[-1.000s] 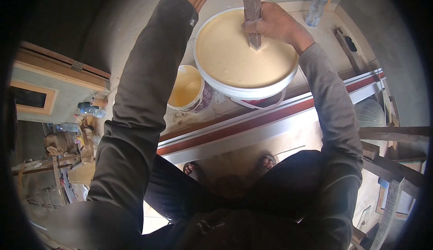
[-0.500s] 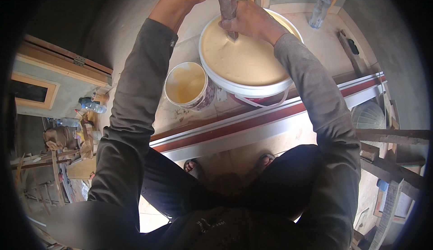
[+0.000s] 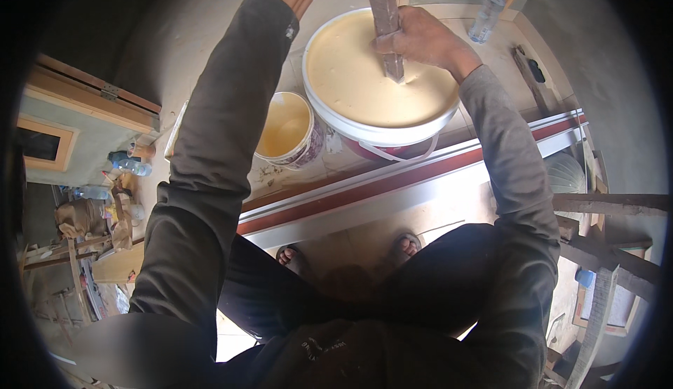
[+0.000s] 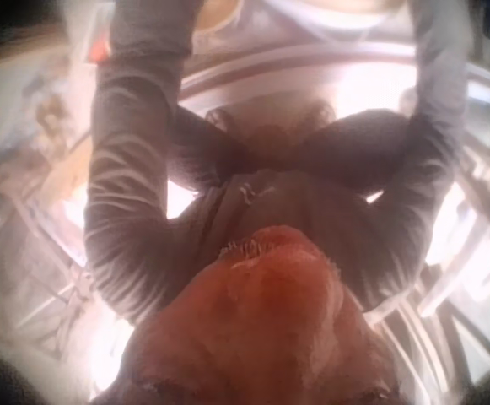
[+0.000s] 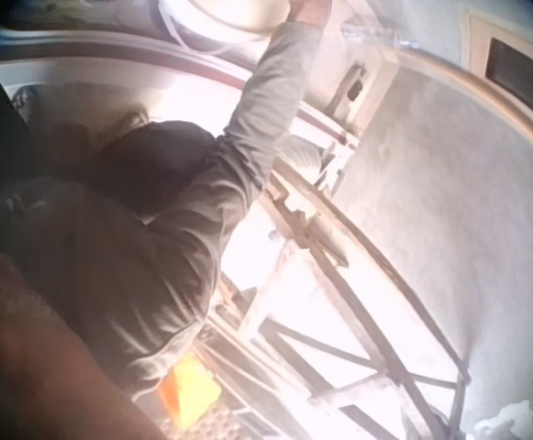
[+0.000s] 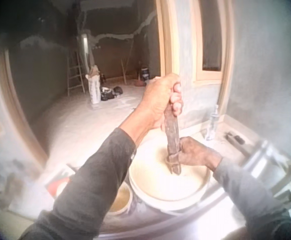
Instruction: The person sits on the floor and stirs a thick yellow liquid in a large bucket using a flat tool. They then pour the liquid from a smaller bucket into the large bucket and continue stirring. Finally, they scoop some of the mixture from the large bucket into the smaller bucket.
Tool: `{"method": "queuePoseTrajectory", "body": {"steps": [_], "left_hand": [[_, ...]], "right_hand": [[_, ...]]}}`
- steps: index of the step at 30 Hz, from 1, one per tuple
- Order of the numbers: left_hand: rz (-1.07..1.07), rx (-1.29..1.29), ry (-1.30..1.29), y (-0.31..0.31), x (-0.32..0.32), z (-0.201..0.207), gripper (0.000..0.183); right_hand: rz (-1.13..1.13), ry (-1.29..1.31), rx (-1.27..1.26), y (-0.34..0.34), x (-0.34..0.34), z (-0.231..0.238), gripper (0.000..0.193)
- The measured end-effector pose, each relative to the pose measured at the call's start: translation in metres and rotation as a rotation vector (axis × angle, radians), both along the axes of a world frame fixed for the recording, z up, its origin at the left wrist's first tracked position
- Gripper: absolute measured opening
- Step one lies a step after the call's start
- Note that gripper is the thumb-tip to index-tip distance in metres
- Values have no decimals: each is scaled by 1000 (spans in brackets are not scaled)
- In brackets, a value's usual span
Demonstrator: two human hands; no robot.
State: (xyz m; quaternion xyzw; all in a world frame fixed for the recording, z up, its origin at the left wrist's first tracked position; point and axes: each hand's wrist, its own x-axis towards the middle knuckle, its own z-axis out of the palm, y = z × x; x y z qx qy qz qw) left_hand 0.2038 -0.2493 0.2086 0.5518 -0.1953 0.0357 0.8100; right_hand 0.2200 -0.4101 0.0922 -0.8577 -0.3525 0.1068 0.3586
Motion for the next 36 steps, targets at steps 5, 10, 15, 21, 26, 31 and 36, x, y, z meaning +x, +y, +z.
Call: {"method": "queuePoseTrajectory", "body": {"steps": [5, 10, 15, 21, 26, 31, 36], "left_hand": [[81, 131, 0, 4, -24, 9, 23], [126, 214, -136, 10, -30, 7, 23], [52, 190, -258, -7, -14, -6, 24], [49, 114, -243, -26, 1, -9, 26], [10, 140, -103, -28, -11, 6, 25], [61, 296, -54, -32, -28, 12, 24], [143, 462, -140, -31, -55, 10, 25]], "right_hand": [[73, 86, 56, 26, -23, -1, 24], [123, -82, 95, 50, -7, -10, 21], [31, -238, 37, 36, 26, -19, 32], [-66, -276, -107, -5, 34, -9, 40], [-11, -35, 38, -9, 3, -2, 35], [34, 152, 95, 8, -25, -3, 30], [93, -49, 135, 26, -14, -17, 24]]}}
